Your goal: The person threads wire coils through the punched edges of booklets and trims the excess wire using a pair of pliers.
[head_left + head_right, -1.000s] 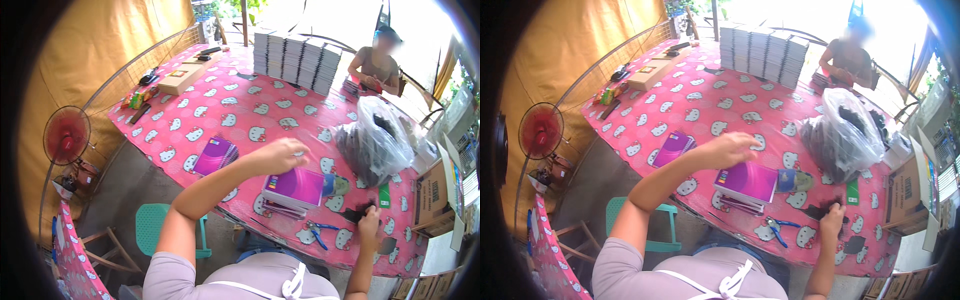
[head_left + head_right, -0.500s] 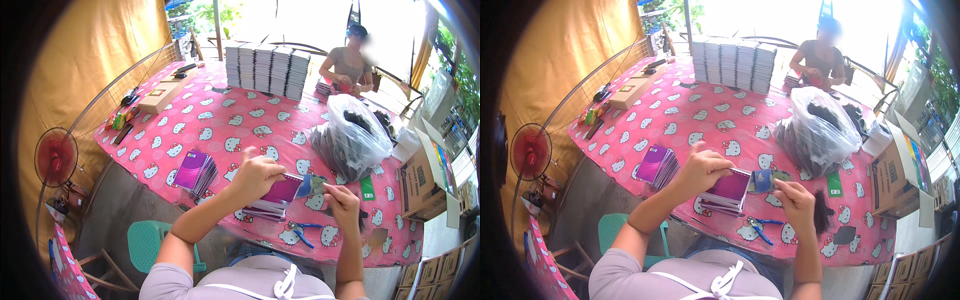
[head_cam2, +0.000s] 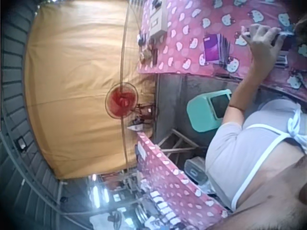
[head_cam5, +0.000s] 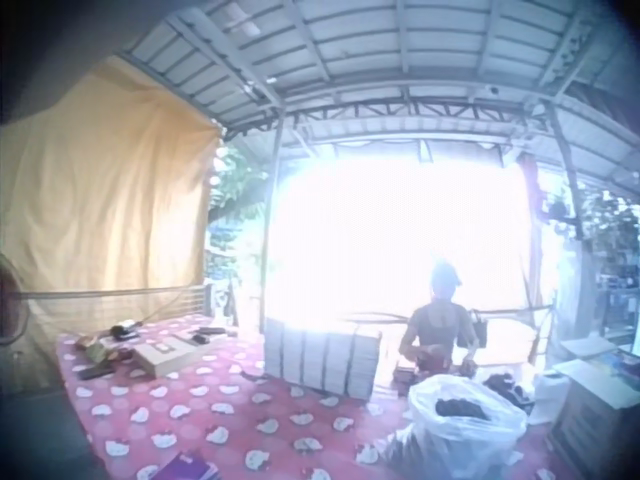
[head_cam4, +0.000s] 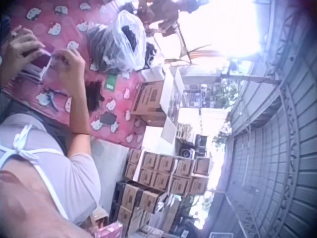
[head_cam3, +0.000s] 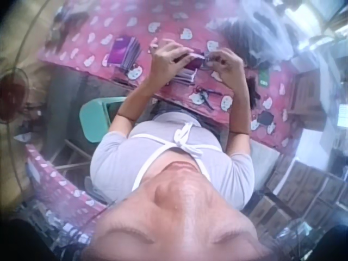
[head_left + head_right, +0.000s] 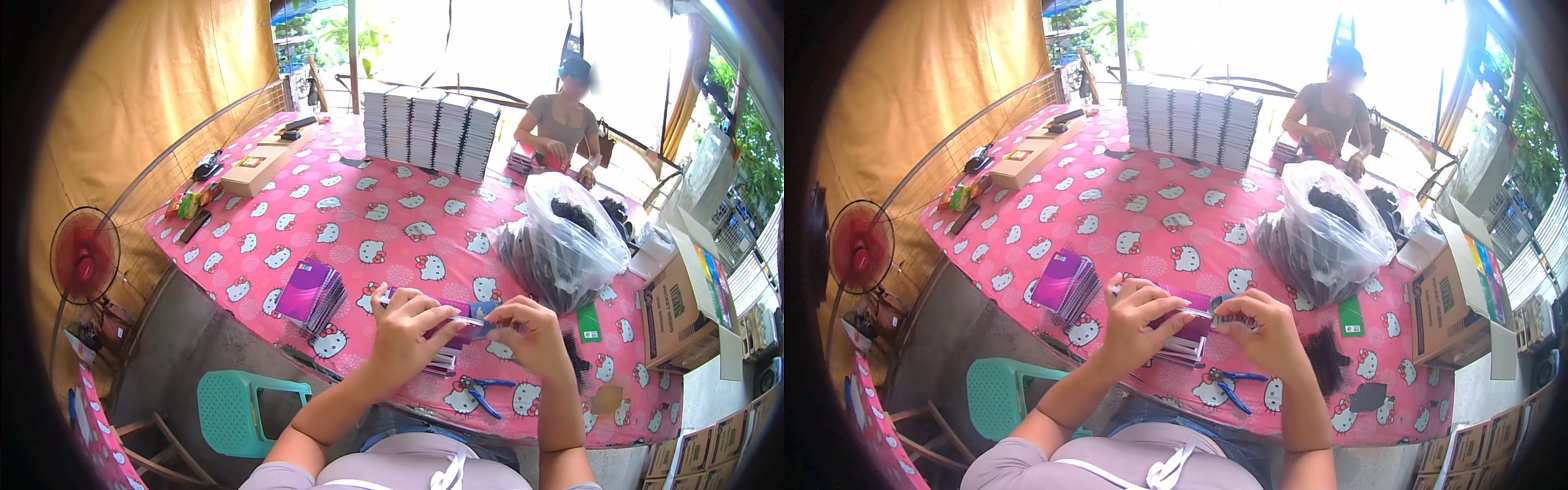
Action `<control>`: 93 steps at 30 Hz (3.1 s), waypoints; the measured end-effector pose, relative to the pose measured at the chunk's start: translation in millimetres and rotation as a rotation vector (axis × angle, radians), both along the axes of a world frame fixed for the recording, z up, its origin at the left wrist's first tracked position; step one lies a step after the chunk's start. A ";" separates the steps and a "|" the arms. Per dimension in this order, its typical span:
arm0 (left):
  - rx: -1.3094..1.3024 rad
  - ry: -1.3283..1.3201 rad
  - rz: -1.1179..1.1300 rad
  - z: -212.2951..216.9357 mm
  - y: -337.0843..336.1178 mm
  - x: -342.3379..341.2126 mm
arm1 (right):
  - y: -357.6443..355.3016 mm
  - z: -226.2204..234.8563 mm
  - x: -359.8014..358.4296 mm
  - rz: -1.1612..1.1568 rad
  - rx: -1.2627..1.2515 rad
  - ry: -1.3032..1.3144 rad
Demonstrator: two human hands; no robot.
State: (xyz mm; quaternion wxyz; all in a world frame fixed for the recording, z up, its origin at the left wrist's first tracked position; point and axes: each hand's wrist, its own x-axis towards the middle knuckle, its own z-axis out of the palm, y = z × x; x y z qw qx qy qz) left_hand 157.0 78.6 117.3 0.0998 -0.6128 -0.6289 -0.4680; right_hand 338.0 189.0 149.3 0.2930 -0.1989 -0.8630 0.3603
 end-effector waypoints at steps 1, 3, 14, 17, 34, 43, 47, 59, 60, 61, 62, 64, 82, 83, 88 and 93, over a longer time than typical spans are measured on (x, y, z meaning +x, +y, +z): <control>0.018 0.004 0.004 0.7 0.1 -0.4 | 0.1 2.3 0.9 -0.016 -0.122 -0.037; -0.013 -0.055 -0.001 -8.7 -6.9 -4.1 | -2.3 -0.8 -12.3 0.022 -0.351 -0.096; 0.033 0.111 0.075 -25.1 -7.2 6.1 | -36.4 2.2 -13.8 -0.078 0.427 -0.007; -0.005 0.112 0.077 -5.5 -11.6 5.1 | -29.5 1.0 -16.3 -0.128 0.460 0.051; 0.063 0.014 0.016 -21.0 -15.9 5.8 | -34.8 -16.2 -24.3 -0.168 0.473 0.001; 0.057 -0.040 -0.043 -3.9 -2.3 -11.0 | 117.2 -192.8 57.9 -0.079 0.377 -0.586; 0.041 -0.056 -0.030 -3.6 -4.6 -14.2 | 116.6 -211.1 39.1 -0.231 0.292 -0.600; 0.009 -0.130 -0.067 -2.0 3.5 -11.9 | 97.3 -91.1 -1.8 -0.108 -0.253 0.253; -0.004 -0.114 -0.051 -1.8 1.9 -12.9 | 85.3 -69.5 -2.8 0.017 -0.471 0.567; -0.021 -0.099 -0.046 -1.2 2.8 -12.9 | 77.5 -49.1 -1.6 0.062 -0.453 0.380; -0.046 -0.081 -0.036 -1.8 1.8 -13.8 | 71.9 -32.0 -3.5 0.111 -0.441 0.195; -0.028 -0.077 -0.047 2.2 4.6 -14.9 | 76.8 -19.9 -1.7 0.141 -0.385 0.038; 0.214 -0.908 -0.263 -26.8 -2.4 -30.7 | 80.3 -15.4 -50.3 0.215 0.058 -0.042; 0.241 -0.962 -0.303 -27.0 -2.7 -32.6 | 80.2 -15.2 -59.8 -0.011 0.268 -0.182; 0.168 -1.086 -0.312 -42.0 -11.6 -38.4 | 70.7 -11.3 -63.7 0.279 0.018 0.081; 0.050 -1.094 -0.332 -39.3 -21.6 -47.9 | 73.6 -42.3 -61.3 -0.290 0.280 -0.301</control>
